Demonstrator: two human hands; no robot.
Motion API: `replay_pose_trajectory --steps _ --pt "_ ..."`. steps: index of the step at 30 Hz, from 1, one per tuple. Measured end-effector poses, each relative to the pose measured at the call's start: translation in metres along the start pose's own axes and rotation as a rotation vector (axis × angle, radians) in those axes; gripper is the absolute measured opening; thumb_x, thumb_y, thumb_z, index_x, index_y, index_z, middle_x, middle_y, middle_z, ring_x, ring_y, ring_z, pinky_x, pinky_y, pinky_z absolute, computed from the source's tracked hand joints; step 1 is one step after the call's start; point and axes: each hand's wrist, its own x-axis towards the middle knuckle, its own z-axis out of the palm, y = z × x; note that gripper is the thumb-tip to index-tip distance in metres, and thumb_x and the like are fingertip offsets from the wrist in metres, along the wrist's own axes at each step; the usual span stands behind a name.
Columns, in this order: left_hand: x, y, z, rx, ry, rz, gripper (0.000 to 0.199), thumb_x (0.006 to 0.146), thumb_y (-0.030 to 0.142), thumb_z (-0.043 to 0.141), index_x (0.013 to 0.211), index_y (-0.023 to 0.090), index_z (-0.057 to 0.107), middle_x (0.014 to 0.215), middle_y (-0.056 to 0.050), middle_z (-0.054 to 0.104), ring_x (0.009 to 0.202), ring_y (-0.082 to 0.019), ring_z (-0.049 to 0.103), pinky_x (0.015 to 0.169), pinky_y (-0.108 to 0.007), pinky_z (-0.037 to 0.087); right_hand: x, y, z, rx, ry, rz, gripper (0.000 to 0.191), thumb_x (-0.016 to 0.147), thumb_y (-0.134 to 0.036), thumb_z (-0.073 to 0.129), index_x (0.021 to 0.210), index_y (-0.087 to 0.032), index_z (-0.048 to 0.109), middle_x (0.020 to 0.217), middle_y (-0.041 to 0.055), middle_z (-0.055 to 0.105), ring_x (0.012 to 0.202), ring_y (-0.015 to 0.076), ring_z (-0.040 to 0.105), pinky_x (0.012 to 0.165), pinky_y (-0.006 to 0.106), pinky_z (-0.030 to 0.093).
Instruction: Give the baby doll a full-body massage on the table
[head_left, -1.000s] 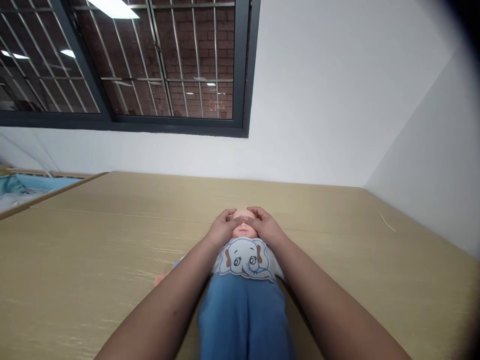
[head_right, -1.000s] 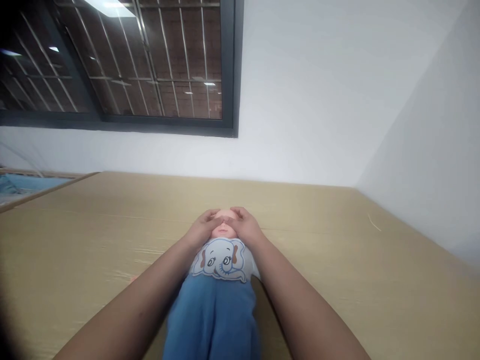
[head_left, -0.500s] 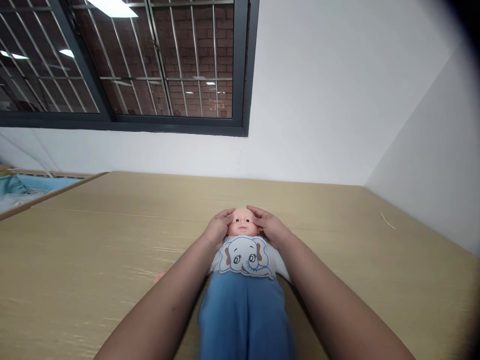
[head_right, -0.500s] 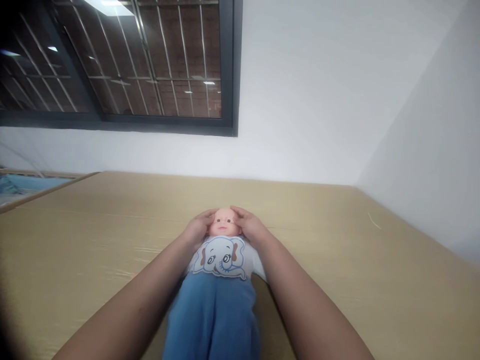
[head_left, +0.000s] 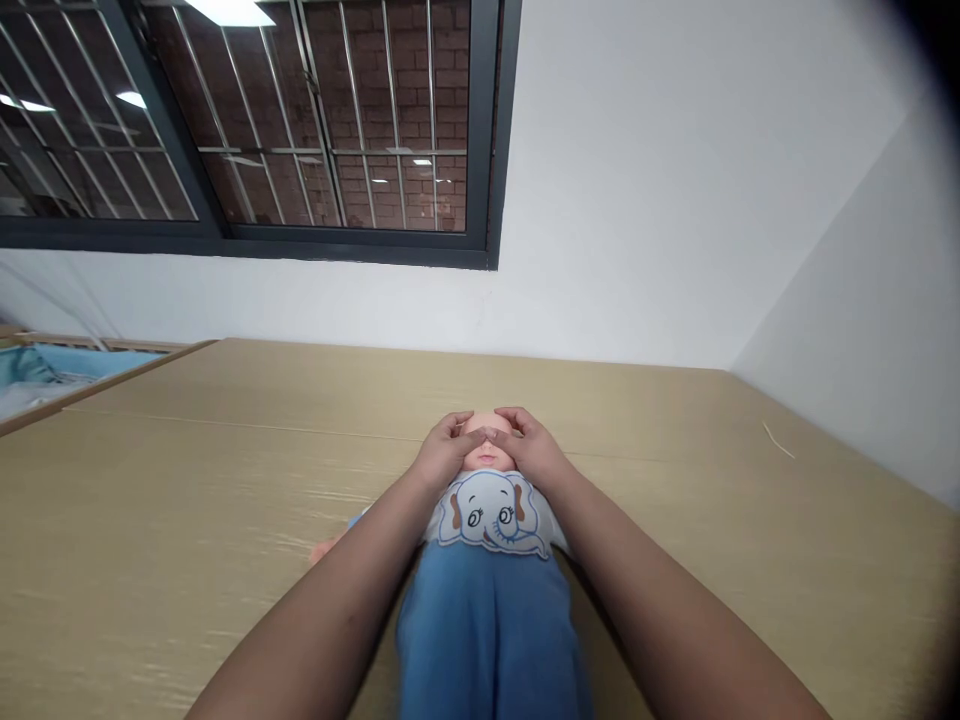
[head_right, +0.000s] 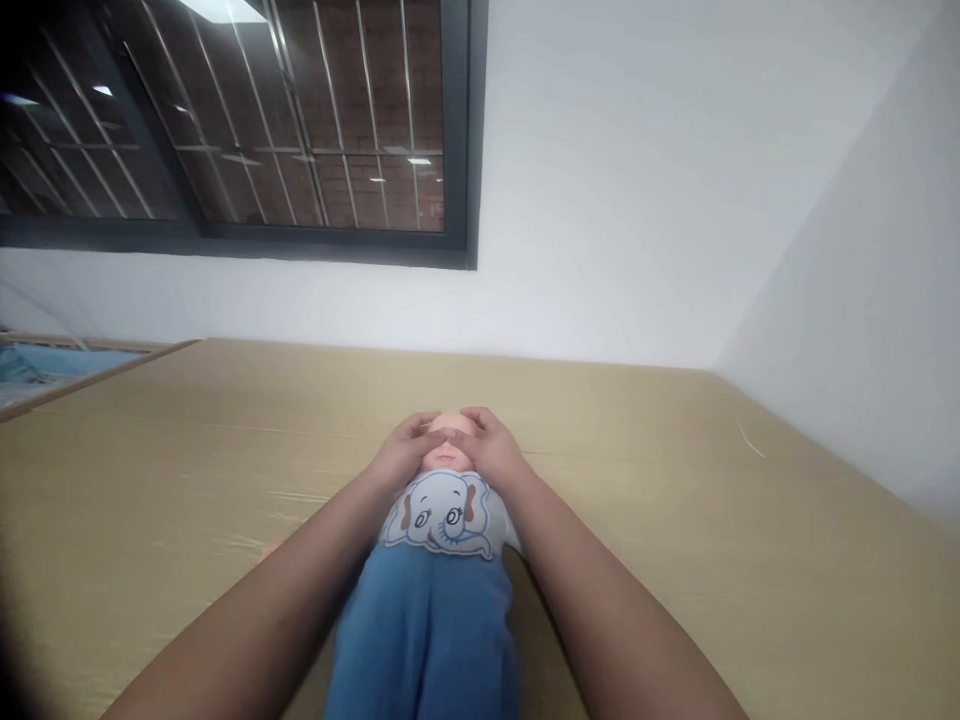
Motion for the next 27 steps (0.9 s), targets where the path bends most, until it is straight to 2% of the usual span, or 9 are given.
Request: replay_pose_trajectory --steps 7,15,17,20,23,27 --pt "0.009 -0.012 -0.003 -0.141 -0.012 -0.017 0.048 0.070 0.034 0.080 0.112 0.014 0.066 0.098 -0.011 0.072 0.085 -0.022 0.068 0.079 -0.034 0.053 0.007 0.013 0.001 0.139 -0.036 0.033 0.046 0.081 -0.047 0.069 0.120 -0.023 0.065 0.119 0.0065 0.069 0.112 0.0253 0.062 0.100 0.042 0.048" --pt "0.012 -0.014 -0.006 -0.270 -0.012 -0.063 0.037 0.071 0.028 0.076 0.105 0.014 0.068 0.102 -0.013 0.072 0.092 -0.025 0.069 0.083 -0.036 0.054 -0.001 0.005 -0.007 0.300 -0.167 0.128 0.052 0.083 -0.040 0.065 0.132 -0.025 0.061 0.132 0.0063 0.064 0.113 0.0244 0.063 0.097 0.039 0.051" --pt "0.009 -0.012 -0.004 -0.252 -0.013 -0.045 0.038 0.071 0.031 0.078 0.103 0.014 0.068 0.100 -0.012 0.072 0.090 -0.024 0.069 0.081 -0.035 0.054 -0.001 0.005 -0.006 0.267 -0.157 0.103 0.051 0.083 -0.040 0.066 0.131 -0.025 0.061 0.132 0.0056 0.064 0.117 0.0244 0.061 0.101 0.040 0.049" --pt "0.004 -0.007 -0.002 -0.169 -0.027 -0.034 0.049 0.067 0.033 0.084 0.109 0.015 0.065 0.099 -0.011 0.071 0.087 -0.024 0.069 0.077 -0.035 0.054 0.001 0.008 -0.004 0.134 -0.109 0.026 0.054 0.080 -0.045 0.072 0.129 -0.025 0.062 0.128 0.0052 0.065 0.120 0.0252 0.058 0.107 0.041 0.044" --pt "0.002 -0.004 0.000 -0.061 -0.003 -0.030 0.061 0.063 0.034 0.088 0.115 0.016 0.063 0.104 -0.012 0.070 0.088 -0.025 0.070 0.075 -0.034 0.054 0.001 0.006 -0.003 0.030 -0.073 0.005 0.060 0.076 -0.050 0.077 0.127 -0.025 0.061 0.125 0.0057 0.065 0.117 0.0258 0.059 0.102 0.041 0.046" --pt "0.002 -0.004 0.000 0.009 0.010 0.000 0.061 0.066 0.039 0.087 0.117 0.016 0.063 0.106 -0.012 0.069 0.091 -0.025 0.069 0.077 -0.033 0.053 0.000 0.003 -0.001 -0.033 -0.025 -0.006 0.055 0.075 -0.052 0.077 0.122 -0.025 0.063 0.119 0.0052 0.067 0.112 0.0256 0.061 0.098 0.040 0.047"
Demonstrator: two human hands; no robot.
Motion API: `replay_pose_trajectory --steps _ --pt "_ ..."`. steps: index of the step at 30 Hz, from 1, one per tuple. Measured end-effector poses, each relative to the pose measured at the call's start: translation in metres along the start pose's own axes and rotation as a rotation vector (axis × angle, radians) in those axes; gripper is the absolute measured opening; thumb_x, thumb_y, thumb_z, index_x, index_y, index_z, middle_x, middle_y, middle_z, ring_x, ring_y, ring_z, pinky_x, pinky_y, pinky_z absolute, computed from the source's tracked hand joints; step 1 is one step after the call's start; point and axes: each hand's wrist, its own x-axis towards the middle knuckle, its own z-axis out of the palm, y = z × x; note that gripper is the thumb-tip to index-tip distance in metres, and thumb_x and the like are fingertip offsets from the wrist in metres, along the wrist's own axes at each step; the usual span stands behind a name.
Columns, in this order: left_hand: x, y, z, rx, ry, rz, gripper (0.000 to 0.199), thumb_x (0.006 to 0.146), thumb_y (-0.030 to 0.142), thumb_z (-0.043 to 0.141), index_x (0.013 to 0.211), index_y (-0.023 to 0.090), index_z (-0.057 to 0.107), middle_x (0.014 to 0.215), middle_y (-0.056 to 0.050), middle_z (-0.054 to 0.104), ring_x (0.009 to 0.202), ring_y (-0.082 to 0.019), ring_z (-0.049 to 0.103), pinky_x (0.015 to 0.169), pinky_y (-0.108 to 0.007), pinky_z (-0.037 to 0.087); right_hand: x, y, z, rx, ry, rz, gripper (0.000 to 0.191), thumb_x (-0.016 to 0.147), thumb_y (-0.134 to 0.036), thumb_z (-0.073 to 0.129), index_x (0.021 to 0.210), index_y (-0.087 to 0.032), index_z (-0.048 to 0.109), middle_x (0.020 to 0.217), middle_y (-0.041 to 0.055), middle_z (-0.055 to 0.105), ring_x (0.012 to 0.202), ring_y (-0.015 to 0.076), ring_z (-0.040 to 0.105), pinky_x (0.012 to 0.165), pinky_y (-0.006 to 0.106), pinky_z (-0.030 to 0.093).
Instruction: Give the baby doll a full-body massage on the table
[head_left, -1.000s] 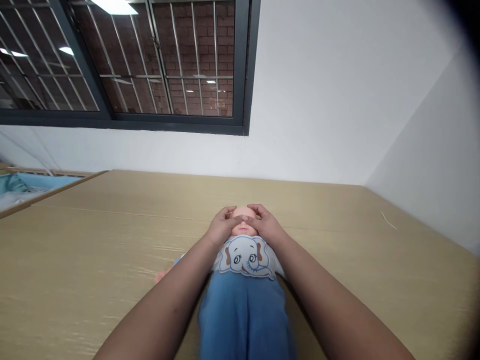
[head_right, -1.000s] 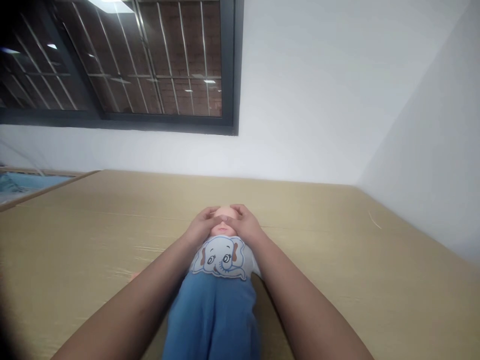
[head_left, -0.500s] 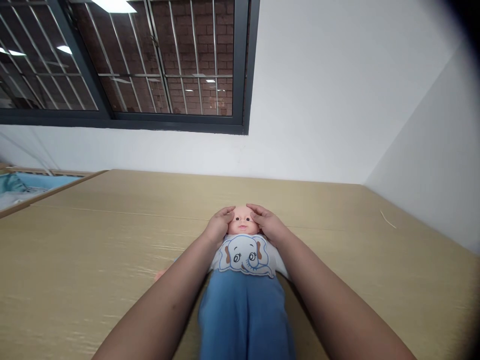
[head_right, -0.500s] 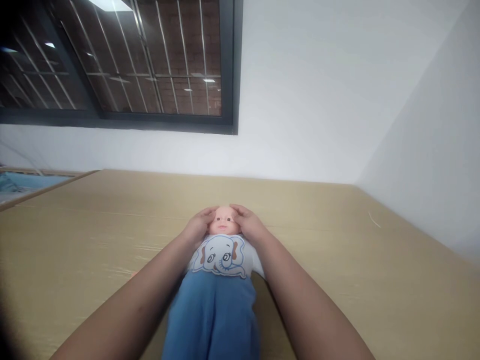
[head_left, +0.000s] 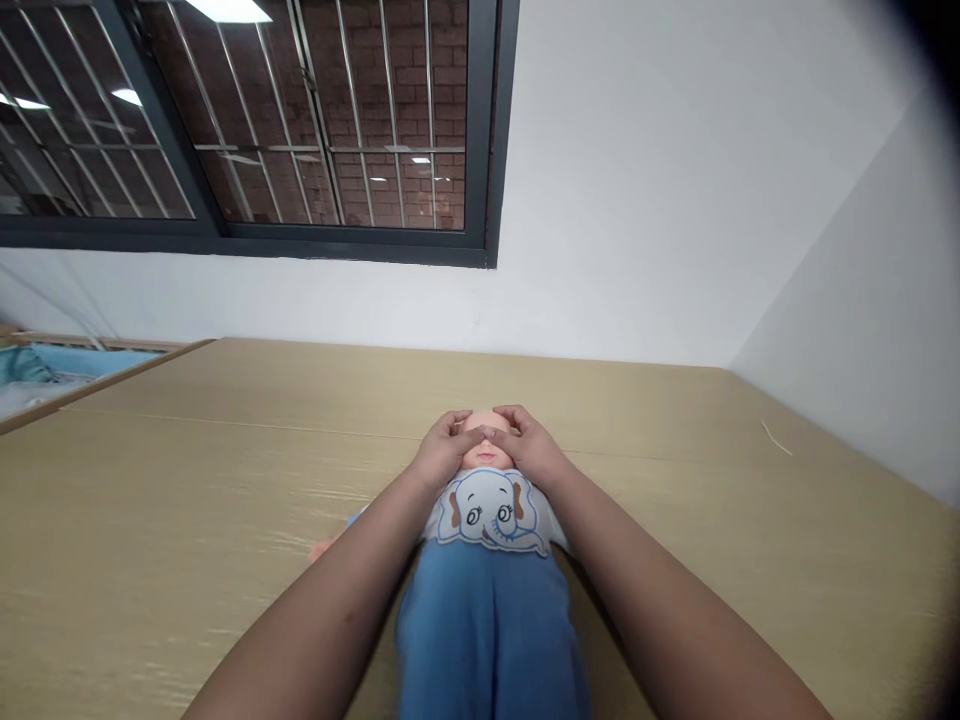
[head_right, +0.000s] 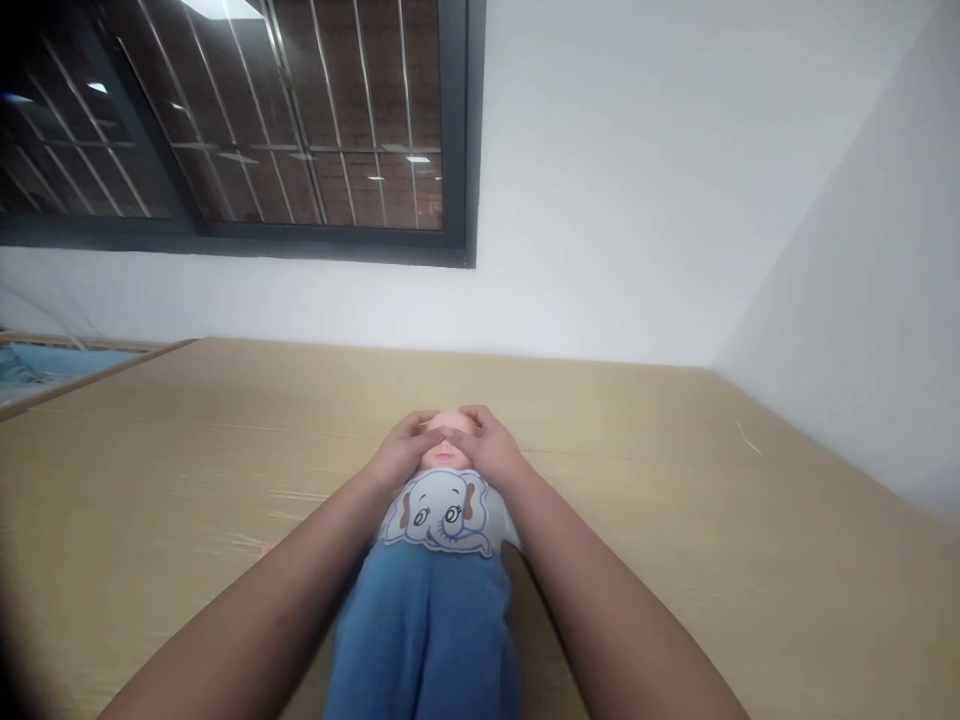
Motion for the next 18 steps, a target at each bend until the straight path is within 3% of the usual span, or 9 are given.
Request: replay_pose_trajectory --steps 7,16,18 --pt "0.006 -0.010 -0.003 -0.110 -0.033 0.003 0.052 0.070 0.039 0.082 0.113 0.015 0.065 0.097 -0.010 0.071 0.084 -0.022 0.068 0.076 -0.032 0.052 0.007 0.011 0.003 0.132 -0.022 0.023 0.043 0.083 -0.048 0.066 0.120 -0.024 0.063 0.115 0.0044 0.069 0.108 0.0229 0.063 0.098 0.039 0.048" --pt "0.010 -0.012 -0.005 -0.271 -0.016 -0.096 0.038 0.076 0.025 0.073 0.112 0.015 0.068 0.110 -0.014 0.071 0.095 -0.025 0.069 0.086 -0.037 0.054 -0.001 0.004 -0.006 0.362 -0.146 0.150 0.053 0.083 -0.037 0.065 0.134 -0.026 0.060 0.132 0.0058 0.065 0.114 0.0243 0.063 0.098 0.041 0.051" --pt "0.009 -0.010 -0.004 -0.272 -0.034 -0.072 0.040 0.074 0.027 0.076 0.111 0.014 0.068 0.109 -0.014 0.071 0.095 -0.026 0.069 0.086 -0.037 0.055 -0.001 0.004 -0.005 0.322 -0.127 0.110 0.053 0.082 -0.038 0.068 0.132 -0.025 0.061 0.133 0.0050 0.064 0.120 0.0247 0.060 0.103 0.041 0.047"
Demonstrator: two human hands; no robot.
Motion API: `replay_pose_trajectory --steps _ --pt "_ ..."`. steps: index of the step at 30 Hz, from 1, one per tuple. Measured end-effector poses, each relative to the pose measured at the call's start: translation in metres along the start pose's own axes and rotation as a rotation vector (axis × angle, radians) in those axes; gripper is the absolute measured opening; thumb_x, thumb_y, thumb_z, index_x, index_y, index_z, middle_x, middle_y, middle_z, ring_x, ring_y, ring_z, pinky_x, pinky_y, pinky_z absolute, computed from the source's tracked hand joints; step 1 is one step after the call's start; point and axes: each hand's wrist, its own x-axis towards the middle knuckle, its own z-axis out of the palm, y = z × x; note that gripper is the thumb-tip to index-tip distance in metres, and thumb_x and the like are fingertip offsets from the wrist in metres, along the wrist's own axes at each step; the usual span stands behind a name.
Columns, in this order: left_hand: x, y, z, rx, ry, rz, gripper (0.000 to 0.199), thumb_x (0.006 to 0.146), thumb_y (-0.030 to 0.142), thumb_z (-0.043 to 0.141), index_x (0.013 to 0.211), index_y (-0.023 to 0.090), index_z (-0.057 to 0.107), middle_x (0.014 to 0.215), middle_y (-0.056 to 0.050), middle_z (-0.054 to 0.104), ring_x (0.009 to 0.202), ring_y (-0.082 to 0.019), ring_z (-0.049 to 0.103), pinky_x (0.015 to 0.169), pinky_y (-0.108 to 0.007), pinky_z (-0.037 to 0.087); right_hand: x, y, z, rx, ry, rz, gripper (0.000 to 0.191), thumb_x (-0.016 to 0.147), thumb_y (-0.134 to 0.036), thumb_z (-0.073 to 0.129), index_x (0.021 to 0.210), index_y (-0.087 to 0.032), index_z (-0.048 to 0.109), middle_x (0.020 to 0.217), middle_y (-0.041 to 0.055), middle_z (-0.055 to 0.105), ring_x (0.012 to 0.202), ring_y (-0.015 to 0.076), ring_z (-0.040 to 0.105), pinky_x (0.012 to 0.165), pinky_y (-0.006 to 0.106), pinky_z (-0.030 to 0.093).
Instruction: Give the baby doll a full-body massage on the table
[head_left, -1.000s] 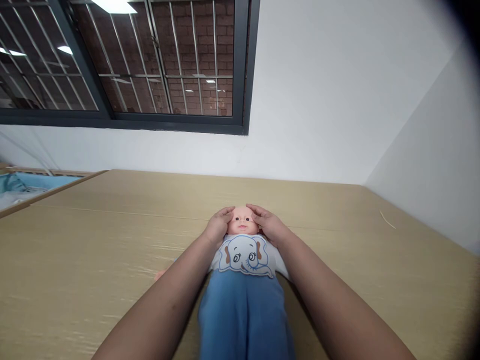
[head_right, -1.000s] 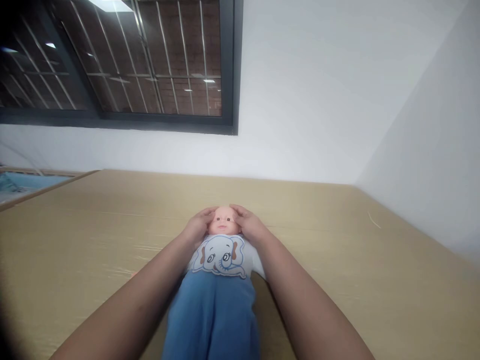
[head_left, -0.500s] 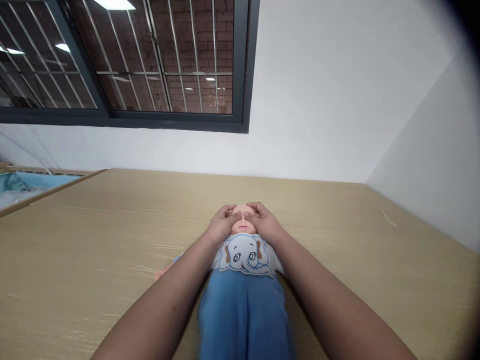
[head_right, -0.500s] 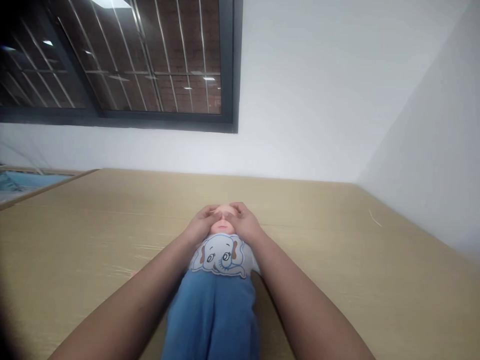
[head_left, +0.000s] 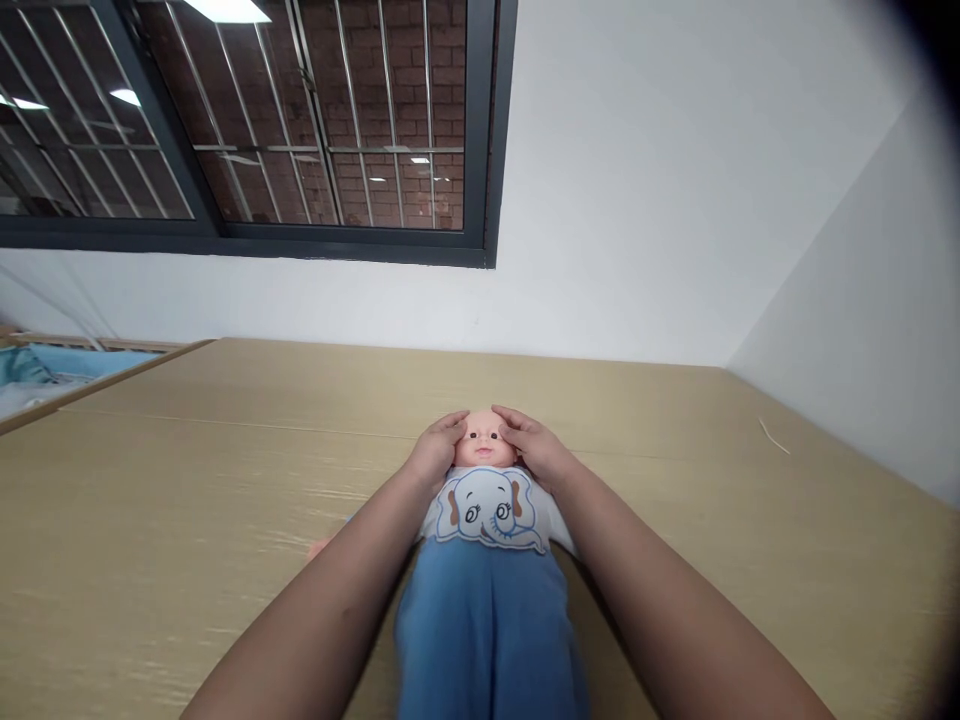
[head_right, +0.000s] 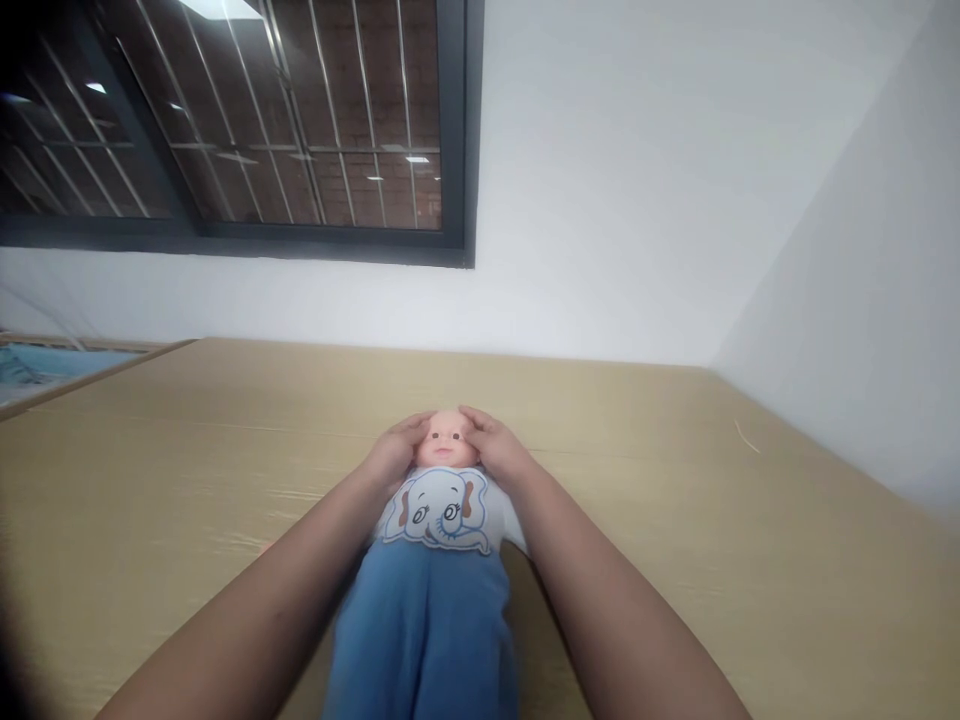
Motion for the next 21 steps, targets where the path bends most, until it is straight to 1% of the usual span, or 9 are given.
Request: replay_pose_trajectory --steps 2,4,6,8,12,15,17,21 --pt "-0.0019 0.0015 0.0016 0.046 -0.018 0.024 0.047 0.071 0.030 0.081 0.112 0.015 0.067 0.106 -0.013 0.071 0.092 -0.026 0.070 0.083 -0.036 0.055 0.0011 0.0003 0.0012 -0.128 0.032 -0.070 0.055 0.080 -0.042 0.073 0.130 -0.025 0.061 0.130 0.0049 0.065 0.122 0.0252 0.058 0.108 0.042 0.044" --pt "-0.0037 0.0031 0.0031 0.125 -0.009 0.037 0.057 0.066 0.031 0.086 0.116 0.015 0.065 0.106 -0.013 0.071 0.089 -0.025 0.070 0.080 -0.036 0.054 0.0013 -0.0003 0.0024 -0.234 0.072 -0.106 0.058 0.076 -0.045 0.077 0.128 -0.025 0.062 0.127 0.0054 0.066 0.122 0.0261 0.058 0.108 0.042 0.043" --pt "-0.0046 0.0043 0.0042 0.194 0.012 0.043 0.064 0.063 0.032 0.088 0.119 0.016 0.064 0.107 -0.013 0.070 0.089 -0.026 0.070 0.079 -0.035 0.054 0.0006 -0.0014 0.0036 -0.266 0.106 -0.104 0.059 0.074 -0.046 0.080 0.126 -0.025 0.063 0.125 0.0062 0.066 0.119 0.0267 0.059 0.105 0.041 0.045" --pt "-0.0045 0.0046 0.0046 0.225 0.022 0.052 0.065 0.062 0.035 0.089 0.119 0.015 0.064 0.108 -0.013 0.070 0.089 -0.026 0.070 0.079 -0.035 0.053 0.0003 -0.0021 0.0046 -0.262 0.130 -0.102 0.058 0.073 -0.047 0.081 0.123 -0.025 0.064 0.124 0.0066 0.067 0.116 0.0267 0.060 0.103 0.041 0.046" --pt "-0.0029 0.0017 0.0038 0.216 0.020 0.081 0.064 0.062 0.040 0.089 0.116 0.015 0.066 0.103 -0.012 0.070 0.088 -0.025 0.069 0.078 -0.035 0.053 0.0040 0.0010 0.0054 -0.213 0.142 -0.094 0.050 0.074 -0.046 0.079 0.117 -0.025 0.066 0.118 0.0056 0.068 0.113 0.0255 0.061 0.103 0.043 0.046" --pt "-0.0009 -0.0014 0.0020 0.170 -0.001 0.070 0.058 0.067 0.042 0.085 0.115 0.015 0.066 0.100 -0.011 0.071 0.084 -0.023 0.069 0.077 -0.035 0.053 0.0078 0.0045 0.0046 -0.145 0.121 -0.069 0.045 0.080 -0.044 0.071 0.119 -0.024 0.065 0.119 0.0059 0.069 0.113 0.0241 0.062 0.103 0.042 0.046" --pt "0.0007 -0.0029 0.0004 0.129 -0.013 0.055 0.052 0.070 0.040 0.083 0.114 0.016 0.066 0.100 -0.011 0.072 0.083 -0.023 0.069 0.077 -0.035 0.054 0.0077 0.0044 0.0035 -0.099 0.097 -0.047 0.043 0.083 -0.042 0.066 0.121 -0.023 0.065 0.121 0.0064 0.069 0.113 0.0237 0.063 0.102 0.041 0.048" --pt "0.0040 -0.0038 -0.0026 0.035 -0.016 0.002 0.041 0.072 0.030 0.078 0.110 0.016 0.068 0.104 -0.013 0.072 0.090 -0.025 0.070 0.082 -0.037 0.055 0.0003 -0.0027 0.0015 -0.016 0.032 0.018 0.048 0.085 -0.037 0.062 0.131 -0.023 0.062 0.125 0.0077 0.068 0.111 0.0246 0.065 0.097 0.041 0.052"
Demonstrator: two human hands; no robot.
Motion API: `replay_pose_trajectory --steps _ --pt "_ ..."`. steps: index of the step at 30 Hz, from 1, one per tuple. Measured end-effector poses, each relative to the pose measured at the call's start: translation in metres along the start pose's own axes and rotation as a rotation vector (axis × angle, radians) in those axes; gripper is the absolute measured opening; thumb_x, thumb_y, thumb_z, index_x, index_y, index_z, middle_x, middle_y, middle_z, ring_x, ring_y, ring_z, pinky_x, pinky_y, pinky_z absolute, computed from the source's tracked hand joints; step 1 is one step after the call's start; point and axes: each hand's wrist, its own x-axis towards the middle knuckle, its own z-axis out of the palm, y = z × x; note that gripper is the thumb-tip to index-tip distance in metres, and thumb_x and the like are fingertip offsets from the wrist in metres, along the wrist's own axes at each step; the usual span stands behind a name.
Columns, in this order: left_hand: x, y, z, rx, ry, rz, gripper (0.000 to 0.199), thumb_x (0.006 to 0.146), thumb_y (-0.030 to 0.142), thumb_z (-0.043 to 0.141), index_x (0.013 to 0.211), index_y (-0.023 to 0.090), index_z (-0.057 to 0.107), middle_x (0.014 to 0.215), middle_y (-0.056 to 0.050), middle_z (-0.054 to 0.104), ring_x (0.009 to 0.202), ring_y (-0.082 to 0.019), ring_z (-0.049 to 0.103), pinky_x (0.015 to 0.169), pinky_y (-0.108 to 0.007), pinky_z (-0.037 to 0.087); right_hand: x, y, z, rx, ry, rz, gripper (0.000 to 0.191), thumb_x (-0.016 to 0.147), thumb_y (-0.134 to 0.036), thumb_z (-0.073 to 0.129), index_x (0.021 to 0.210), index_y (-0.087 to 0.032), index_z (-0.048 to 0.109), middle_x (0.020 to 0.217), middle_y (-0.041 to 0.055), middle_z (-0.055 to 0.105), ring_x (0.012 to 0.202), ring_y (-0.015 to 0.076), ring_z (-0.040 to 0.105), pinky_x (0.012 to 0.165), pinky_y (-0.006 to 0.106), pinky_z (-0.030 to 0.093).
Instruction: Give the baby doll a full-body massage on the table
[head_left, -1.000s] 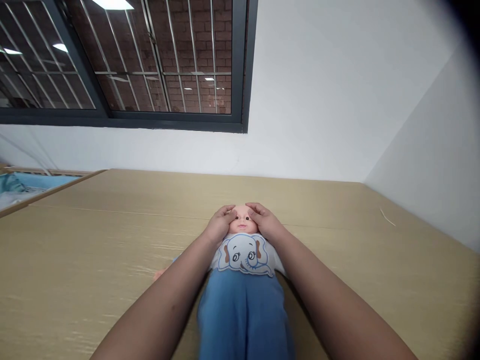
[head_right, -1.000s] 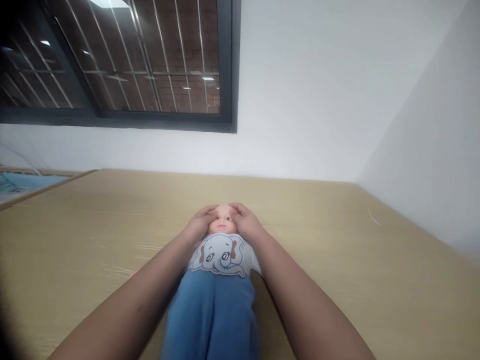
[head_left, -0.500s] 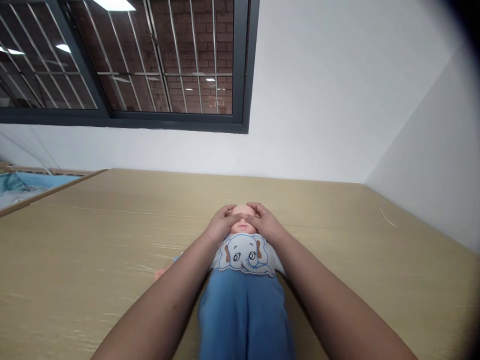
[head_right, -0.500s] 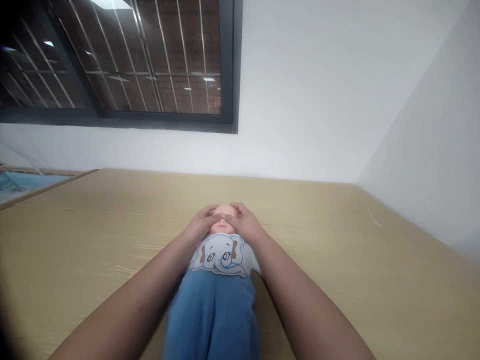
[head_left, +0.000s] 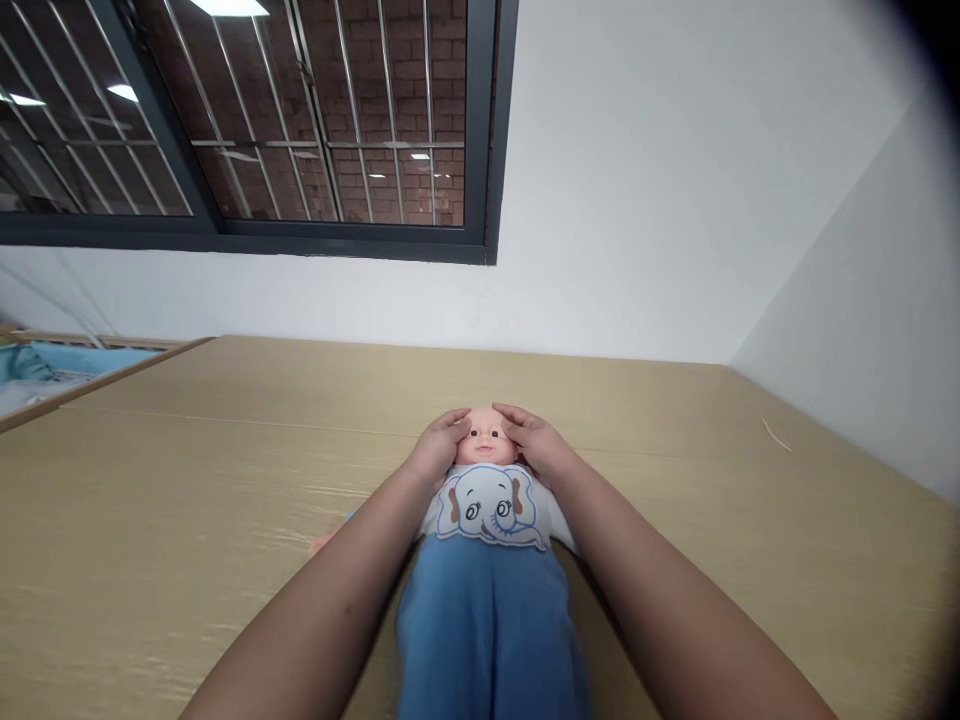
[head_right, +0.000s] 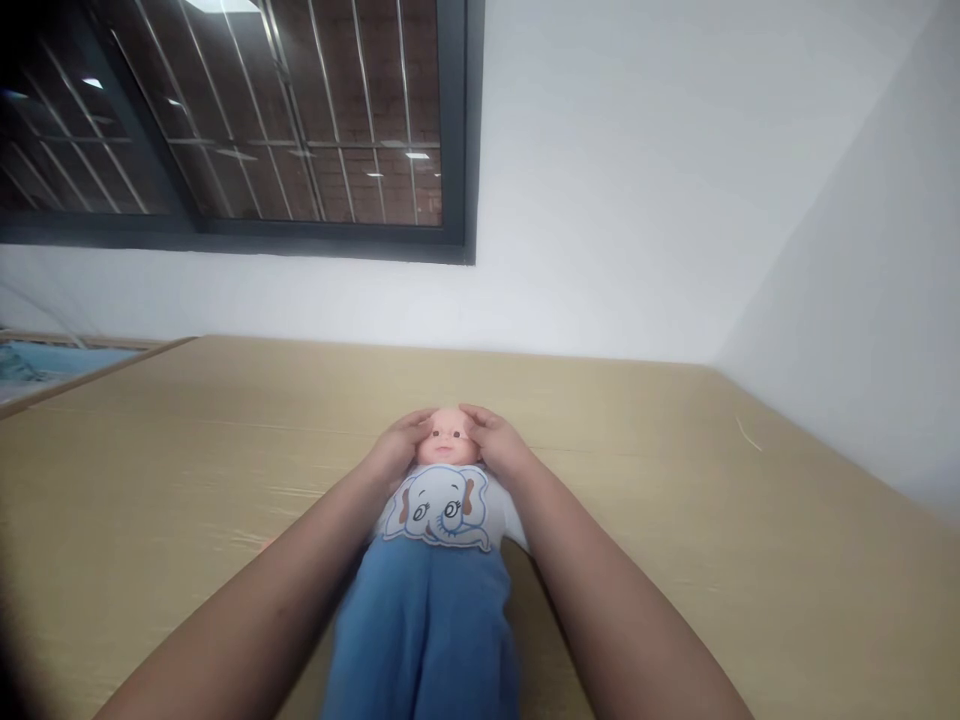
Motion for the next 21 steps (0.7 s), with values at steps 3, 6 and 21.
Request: replay_pose_trajectory --steps 3,6,21 --pt "0.0010 0.0000 -0.0004 -0.021 0.048 -0.021 0.034 0.073 0.024 0.074 0.106 0.014 0.069 0.103 -0.014 0.072 0.091 -0.026 0.070 0.083 -0.039 0.055 -0.0052 -0.0045 -0.0009 0.097 -0.063 0.066 0.053 0.084 -0.032 0.062 0.137 -0.024 0.058 0.132 0.0071 0.065 0.115 0.0241 0.064 0.098 0.040 0.052" --pt "0.0000 0.0008 0.0010 -0.015 0.066 -0.004 0.032 0.074 0.027 0.074 0.102 0.014 0.068 0.102 -0.013 0.072 0.090 -0.025 0.069 0.082 -0.037 0.055 -0.0045 -0.0032 -0.0002 0.113 -0.074 0.071 0.055 0.082 -0.033 0.064 0.136 -0.026 0.058 0.135 0.0055 0.063 0.118 0.0236 0.062 0.101 0.040 0.051" --pt "-0.0024 0.0020 0.0055 0.255 0.048 0.090 0.056 0.066 0.042 0.086 0.111 0.014 0.068 0.103 -0.012 0.072 0.091 -0.025 0.069 0.082 -0.036 0.052 0.0041 0.0019 0.0043 -0.074 0.094 -0.036 0.053 0.070 -0.044 0.080 0.115 -0.022 0.064 0.112 0.0062 0.069 0.103 0.0237 0.064 0.094 0.038 0.050"
